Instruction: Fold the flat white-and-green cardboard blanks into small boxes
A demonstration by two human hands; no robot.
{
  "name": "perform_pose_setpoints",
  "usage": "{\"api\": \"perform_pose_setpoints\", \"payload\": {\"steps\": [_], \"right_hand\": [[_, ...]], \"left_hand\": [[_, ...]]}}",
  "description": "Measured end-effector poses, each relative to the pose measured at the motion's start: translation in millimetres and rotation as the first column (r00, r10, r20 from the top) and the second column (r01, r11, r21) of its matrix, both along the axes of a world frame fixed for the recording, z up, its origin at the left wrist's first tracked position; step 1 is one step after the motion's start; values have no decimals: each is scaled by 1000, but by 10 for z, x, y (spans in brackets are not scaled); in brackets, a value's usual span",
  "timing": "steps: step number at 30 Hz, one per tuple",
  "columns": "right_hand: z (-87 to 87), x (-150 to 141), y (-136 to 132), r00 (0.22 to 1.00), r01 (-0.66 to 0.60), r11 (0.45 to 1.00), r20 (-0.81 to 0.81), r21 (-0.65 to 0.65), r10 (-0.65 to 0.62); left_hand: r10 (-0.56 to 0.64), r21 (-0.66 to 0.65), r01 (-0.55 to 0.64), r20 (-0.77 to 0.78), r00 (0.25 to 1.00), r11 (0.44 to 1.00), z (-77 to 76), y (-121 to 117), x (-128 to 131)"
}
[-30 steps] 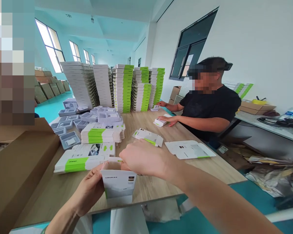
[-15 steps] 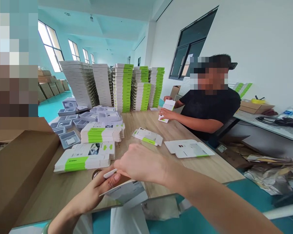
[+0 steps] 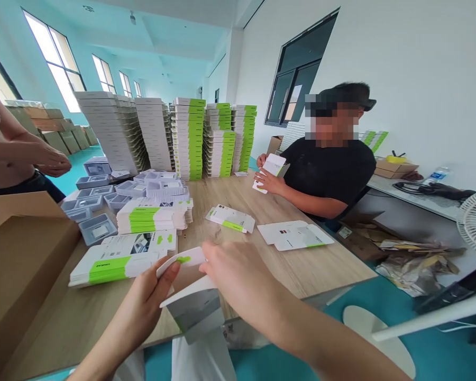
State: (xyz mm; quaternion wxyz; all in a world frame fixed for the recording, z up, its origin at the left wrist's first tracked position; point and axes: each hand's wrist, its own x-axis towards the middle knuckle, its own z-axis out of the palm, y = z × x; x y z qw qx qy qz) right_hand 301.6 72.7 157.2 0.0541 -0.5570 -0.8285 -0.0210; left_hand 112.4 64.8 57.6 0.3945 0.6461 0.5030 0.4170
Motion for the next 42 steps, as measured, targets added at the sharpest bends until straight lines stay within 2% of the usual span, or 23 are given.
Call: {"api": "perform_pose_setpoints", "payload": {"steps": [2, 4, 6, 8, 11, 16, 18, 21, 23, 26, 29, 33, 35, 36, 39, 40, 42], "right_hand": [[-88, 46, -29, 988, -136, 978, -56, 159, 147], [-150, 98, -70, 949, -262, 902, -76, 344, 305], [-192, 135, -111, 914, -341, 817, -39, 465, 404], [-227, 147, -133, 904, -381, 766, 33, 518, 427], [-270, 133, -108, 922, -351, 743, 70, 570, 382], [-252, 107, 8, 946, -290, 766, 52, 573, 319], [-229, 101, 44, 951, -293, 793, 81, 533, 298], [-223, 97, 88, 963, -263, 836, 72, 481, 261], [-240, 102, 109, 964, -244, 869, 12, 431, 265], [-276, 129, 108, 937, -231, 913, -176, 335, 301], [-337, 184, 88, 852, -272, 918, -372, 289, 369], [-481, 246, 147, 764, -362, 851, -403, 379, 504], [-559, 230, 212, 702, -338, 865, -512, 372, 495], [-593, 202, 238, 632, -321, 889, -625, 328, 459], [-688, 48, 247, 320, -323, 934, -911, 152, 259], [-720, -20, 222, 246, -321, 940, -948, 116, 201], [-791, -162, 146, 145, -289, 953, -980, 92, 139]], "left_hand": [[13, -2, -13, 5, 1000, 1000, 69, 41, -45], [-15, 20, 15, 5, 1000, 1000, 173, 82, -90], [-63, 64, 66, -51, 997, 996, 285, 123, -128], [-99, 100, 113, -137, 986, 989, 373, 163, -152], [-132, 101, 152, -176, 976, 983, 454, 210, -156], [-190, -12, 192, -212, 959, 981, 595, 267, -90], [-160, 0, 164, -214, 964, 986, 629, 291, -55], [-62, 23, 67, -179, 982, 997, 599, 322, -25], [-20, 38, 26, -159, 987, 999, 551, 339, -30], [-17, 58, 26, -155, 988, 998, 506, 353, -71], [-19, 93, 33, -154, 988, 995, 511, 358, -128], [-32, 120, 49, -139, 990, 992, 534, 380, -160], [-61, 117, 76, -128, 990, 990, 547, 392, -143], [-79, 113, 93, -123, 989, 989, 557, 392, -128], [-130, 107, 142, -114, 985, 984, 598, 350, -83], [-145, 108, 156, -106, 984, 982, 612, 321, -75], [-164, 115, 169, -51, 985, 979, 618, 248, -75]]}}
